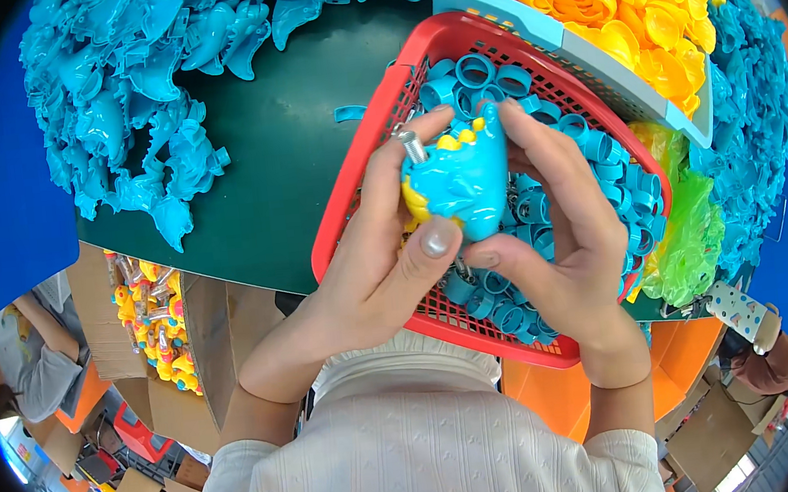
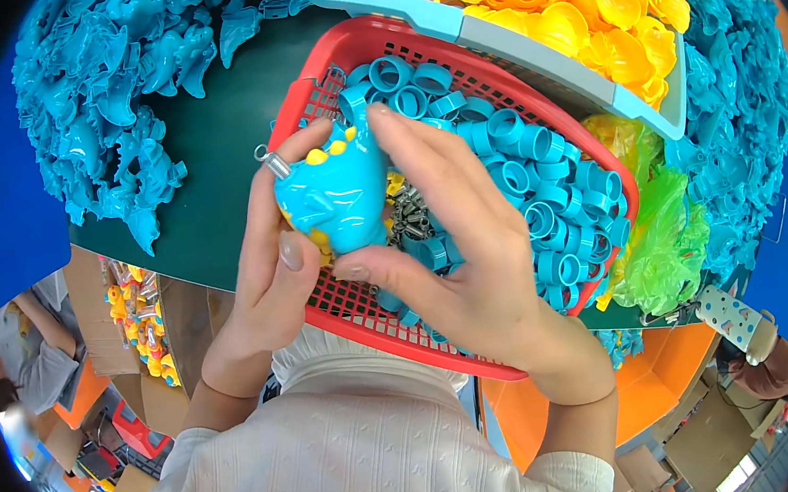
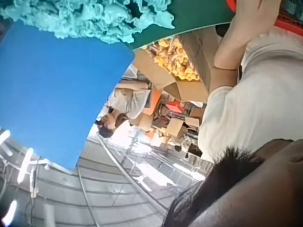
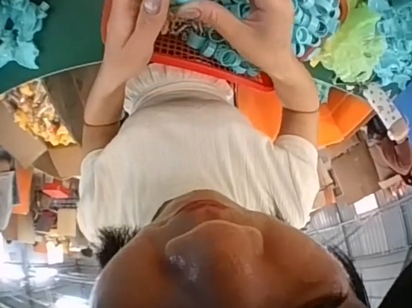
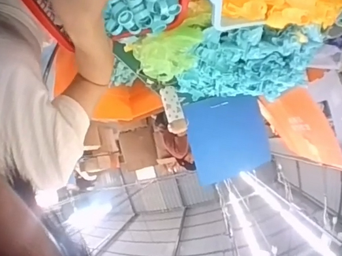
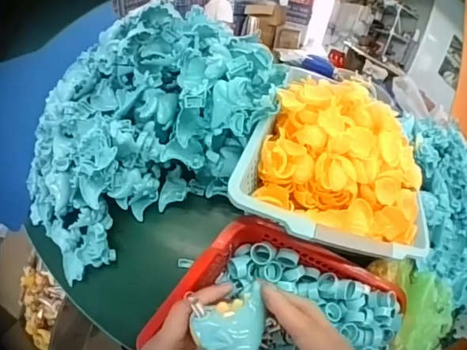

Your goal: Assemble small plastic toy components by fitting different colored pieces together.

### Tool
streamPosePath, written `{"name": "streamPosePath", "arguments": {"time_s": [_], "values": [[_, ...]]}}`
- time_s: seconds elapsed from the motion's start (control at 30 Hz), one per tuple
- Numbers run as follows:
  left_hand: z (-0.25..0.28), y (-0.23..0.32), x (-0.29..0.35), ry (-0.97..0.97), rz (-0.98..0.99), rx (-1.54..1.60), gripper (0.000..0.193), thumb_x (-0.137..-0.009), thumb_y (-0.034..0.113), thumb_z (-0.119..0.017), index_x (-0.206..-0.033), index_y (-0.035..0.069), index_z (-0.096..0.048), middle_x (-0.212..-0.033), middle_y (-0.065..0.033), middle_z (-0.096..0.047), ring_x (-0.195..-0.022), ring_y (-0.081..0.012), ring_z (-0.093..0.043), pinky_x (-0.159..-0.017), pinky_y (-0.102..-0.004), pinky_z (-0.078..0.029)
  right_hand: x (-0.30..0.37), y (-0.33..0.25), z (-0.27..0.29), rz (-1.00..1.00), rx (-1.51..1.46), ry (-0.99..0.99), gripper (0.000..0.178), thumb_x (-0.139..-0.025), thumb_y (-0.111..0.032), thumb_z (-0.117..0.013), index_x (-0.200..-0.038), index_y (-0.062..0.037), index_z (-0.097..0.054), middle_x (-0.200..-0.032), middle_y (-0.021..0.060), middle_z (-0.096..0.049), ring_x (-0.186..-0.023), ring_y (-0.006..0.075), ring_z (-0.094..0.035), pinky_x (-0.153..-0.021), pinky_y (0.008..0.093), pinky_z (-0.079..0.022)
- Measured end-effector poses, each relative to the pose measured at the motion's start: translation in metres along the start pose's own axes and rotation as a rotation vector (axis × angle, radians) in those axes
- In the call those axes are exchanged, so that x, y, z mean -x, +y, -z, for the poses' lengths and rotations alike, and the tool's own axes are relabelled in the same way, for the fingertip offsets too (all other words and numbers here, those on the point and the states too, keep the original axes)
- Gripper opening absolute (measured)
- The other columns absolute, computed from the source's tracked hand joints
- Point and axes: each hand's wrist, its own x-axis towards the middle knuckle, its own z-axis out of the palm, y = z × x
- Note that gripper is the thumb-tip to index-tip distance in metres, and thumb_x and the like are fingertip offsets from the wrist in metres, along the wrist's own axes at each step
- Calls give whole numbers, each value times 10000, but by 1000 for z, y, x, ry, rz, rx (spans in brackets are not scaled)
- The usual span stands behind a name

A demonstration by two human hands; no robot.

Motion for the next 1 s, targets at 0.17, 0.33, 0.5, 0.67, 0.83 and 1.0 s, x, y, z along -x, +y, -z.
{"name": "streamPosePath", "arguments": {"time_s": [0.17, 0.33, 0.5, 0.67, 0.83, 1.0], "values": [[7, -4, 2, -32, -88, -8, 557, -875, 104, -550, -1353, 13, -279, -1281, -99, -403, -1144, -169, -451, -961, -308, -368, 0, 0, 5, 10, -189, -10, 704, -695, -126, -723, -1275, 83, -383, -1298, 188, -415, -1213, 274, -412, -1011, 381, -328], [10, -9, 1, -38, -224, -57, 566, -746, -10, -664, -1257, -4, -420, -1255, -117, -433, -1149, -194, -463, -972, -340, -405, -2, -5, 5, -42, -226, -4, 712, -703, -218, -743, -1261, 73, -410, -1277, 191, -436, -1172, 277, -445, -982, 407, -362], [11, -9, 2, -23, -254, -78, 553, -726, -37, -671, -1232, -3, -450, -1236, -128, -447, -1125, -204, -487, -927, -332, -451, 0, -2, 10, 15, -141, -53, 693, -709, -250, -737, -1244, 69, -436, -1272, 196, -434, -1163, 272, -450, -932, 391, -423], [12, -9, 5, -10, -244, -178, 594, -665, 91, -751, -1183, -37, -490, -1240, -192, -458, -1132, -247, -485, -940, -341, -422, 0, -5, 11, 10, -89, -68, 628, -690, -175, -724, -1221, 45, -471, -1237, 204, -468, -1167, 294, -459, -919, 371, -432], [10, -6, -1, -8, -344, -333, 525, -669, -61, -685, -1166, 7, -529, -1169, -158, -525, -1088, -258, -532, -854, -320, -488, 3, -2, 0, -29, -362, 39, 650, -657, -97, -745, -1230, 8, -454, -1214, 163, -452, -1182, 289, -450, -904, 369, -443], [15, -4, -1, -93, -325, -416, 575, -744, 144, -690, -1240, -18, -449, -1206, -193, -495, -1124, -275, -495, -936, -365, -415, 3, -1, 1, -37, -246, 46, 808, -602, -257, -811, -1256, -19, -401, -1199, 98, -421, -1177, 250, -435, -911, 361, -426]]}}
